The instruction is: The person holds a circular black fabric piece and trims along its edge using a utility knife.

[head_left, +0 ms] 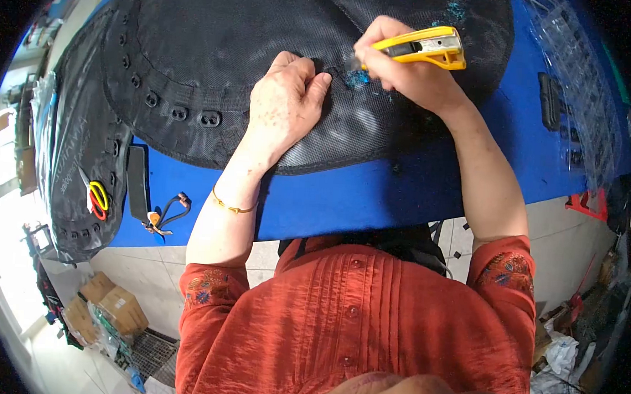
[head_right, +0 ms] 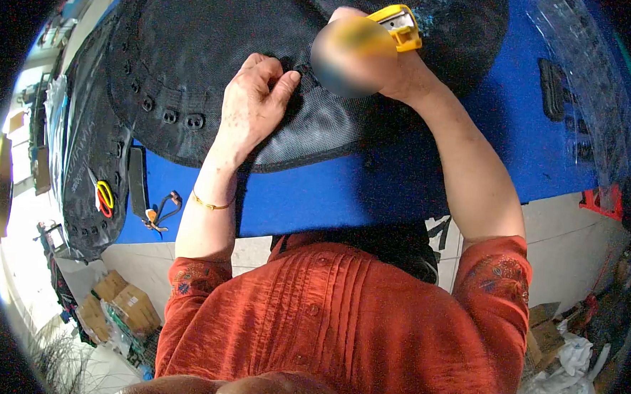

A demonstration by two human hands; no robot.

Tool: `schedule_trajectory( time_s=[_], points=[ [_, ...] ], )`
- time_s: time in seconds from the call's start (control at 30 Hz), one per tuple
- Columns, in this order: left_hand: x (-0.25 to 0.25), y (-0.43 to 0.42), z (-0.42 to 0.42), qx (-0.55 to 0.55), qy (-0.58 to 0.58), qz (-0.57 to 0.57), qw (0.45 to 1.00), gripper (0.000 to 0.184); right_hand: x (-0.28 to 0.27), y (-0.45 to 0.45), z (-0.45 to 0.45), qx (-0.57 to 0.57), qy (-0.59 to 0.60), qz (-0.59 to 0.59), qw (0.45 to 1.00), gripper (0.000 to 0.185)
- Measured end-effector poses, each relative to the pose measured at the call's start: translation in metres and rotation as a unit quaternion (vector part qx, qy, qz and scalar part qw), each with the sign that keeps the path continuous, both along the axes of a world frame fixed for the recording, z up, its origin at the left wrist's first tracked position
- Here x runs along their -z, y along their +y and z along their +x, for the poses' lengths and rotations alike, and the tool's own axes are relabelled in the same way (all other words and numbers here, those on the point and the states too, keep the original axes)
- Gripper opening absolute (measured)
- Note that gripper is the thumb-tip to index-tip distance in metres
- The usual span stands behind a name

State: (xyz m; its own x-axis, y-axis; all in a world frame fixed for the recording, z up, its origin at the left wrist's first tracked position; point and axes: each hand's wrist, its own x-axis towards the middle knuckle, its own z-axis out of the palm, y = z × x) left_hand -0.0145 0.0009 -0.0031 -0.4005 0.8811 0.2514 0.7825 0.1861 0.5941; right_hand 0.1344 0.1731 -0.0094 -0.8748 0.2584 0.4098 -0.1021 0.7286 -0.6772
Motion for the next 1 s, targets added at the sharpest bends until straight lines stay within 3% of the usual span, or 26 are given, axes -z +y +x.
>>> schedule_trajectory(
  time_s=[0.07,0.13,0.23,0.37,0.43,0.87,1.0],
  points=[
    [-0.001,0.0,0.0,-0.003,-0.001,-0.007,1.0,0.019,0.005,0.0,-0.003,0.027,0.018,0.049,0.998,0.013],
    [-0.001,0.0,0.0,-0.006,0.0,-0.011,1.0,0.019,0.003,-0.004,-0.004,0.065,0.013,-0.119,0.991,0.008],
    [-0.002,0.0,0.0,-0.008,-0.002,-0.018,1.0,0.018,0.0,-0.009,-0.005,0.088,-0.004,-0.206,0.975,0.012],
    [-0.003,0.0,0.001,-0.015,-0.005,-0.019,1.0,0.02,0.001,-0.009,-0.006,0.101,0.028,-0.221,0.97,0.019],
    [-0.004,-0.001,0.0,-0.009,-0.008,-0.024,1.0,0.021,0.002,-0.005,-0.006,0.115,0.002,-0.296,0.948,0.021],
    [-0.002,-0.004,0.002,-0.001,-0.019,-0.015,1.0,0.021,-0.006,-0.014,-0.002,0.088,0.003,-0.299,0.95,0.014],
    [-0.002,-0.003,-0.002,0.0,-0.02,-0.039,0.999,0.021,0.002,-0.018,-0.004,0.057,0.025,-0.189,0.98,0.01]
  ],
)
